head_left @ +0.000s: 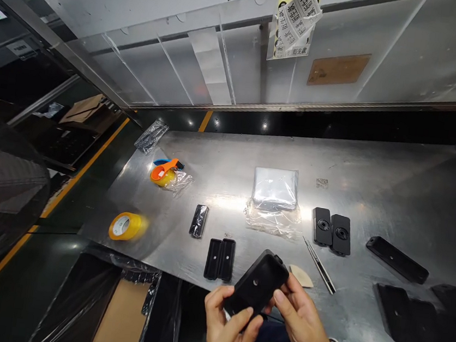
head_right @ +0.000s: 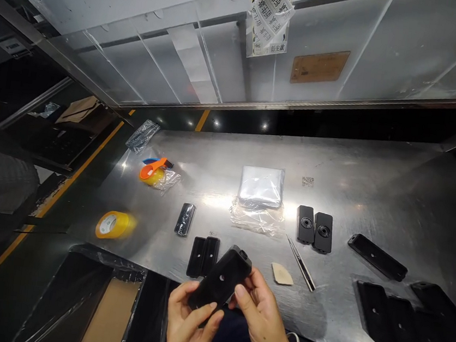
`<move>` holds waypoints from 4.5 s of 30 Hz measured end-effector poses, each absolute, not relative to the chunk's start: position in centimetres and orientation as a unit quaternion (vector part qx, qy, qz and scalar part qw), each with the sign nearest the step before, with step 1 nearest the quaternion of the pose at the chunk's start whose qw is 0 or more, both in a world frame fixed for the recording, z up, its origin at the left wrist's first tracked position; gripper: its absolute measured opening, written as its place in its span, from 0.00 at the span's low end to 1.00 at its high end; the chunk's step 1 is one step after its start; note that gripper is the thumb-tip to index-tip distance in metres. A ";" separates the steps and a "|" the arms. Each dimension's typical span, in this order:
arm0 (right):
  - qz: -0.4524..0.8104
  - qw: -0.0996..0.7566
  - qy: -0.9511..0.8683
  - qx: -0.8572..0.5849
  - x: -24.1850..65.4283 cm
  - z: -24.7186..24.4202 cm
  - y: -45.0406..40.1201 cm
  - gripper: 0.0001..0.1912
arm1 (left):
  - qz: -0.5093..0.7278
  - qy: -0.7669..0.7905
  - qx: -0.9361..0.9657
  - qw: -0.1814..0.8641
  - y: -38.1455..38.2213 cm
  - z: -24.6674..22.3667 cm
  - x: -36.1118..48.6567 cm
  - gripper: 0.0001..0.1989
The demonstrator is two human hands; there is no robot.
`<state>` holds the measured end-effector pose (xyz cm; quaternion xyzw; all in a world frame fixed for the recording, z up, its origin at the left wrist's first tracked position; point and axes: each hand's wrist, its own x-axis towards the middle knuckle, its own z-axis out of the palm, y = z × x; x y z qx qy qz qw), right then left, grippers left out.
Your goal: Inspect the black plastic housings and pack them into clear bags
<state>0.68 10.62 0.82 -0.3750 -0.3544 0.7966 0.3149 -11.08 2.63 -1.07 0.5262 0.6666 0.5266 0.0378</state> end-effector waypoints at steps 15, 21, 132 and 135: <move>0.702 0.275 -0.445 -0.484 0.2 0.3 11.3 0.20 | 0.526 0.670 0.523 0.009 2.8 -1.4 -11.7 0.05; 0.544 0.255 -0.578 -0.553 -0.1 0.8 13.7 0.18 | 0.497 0.661 0.561 0.016 2.7 -1.1 -11.4 0.06; 0.732 0.178 -0.372 -0.542 4.0 -5.2 10.4 0.18 | 0.498 0.605 0.505 0.363 3.9 -8.9 -14.8 0.19; 0.693 0.175 -0.418 -0.561 3.8 -7.3 9.5 0.18 | 0.480 0.614 0.475 0.409 4.5 -10.2 -15.0 0.18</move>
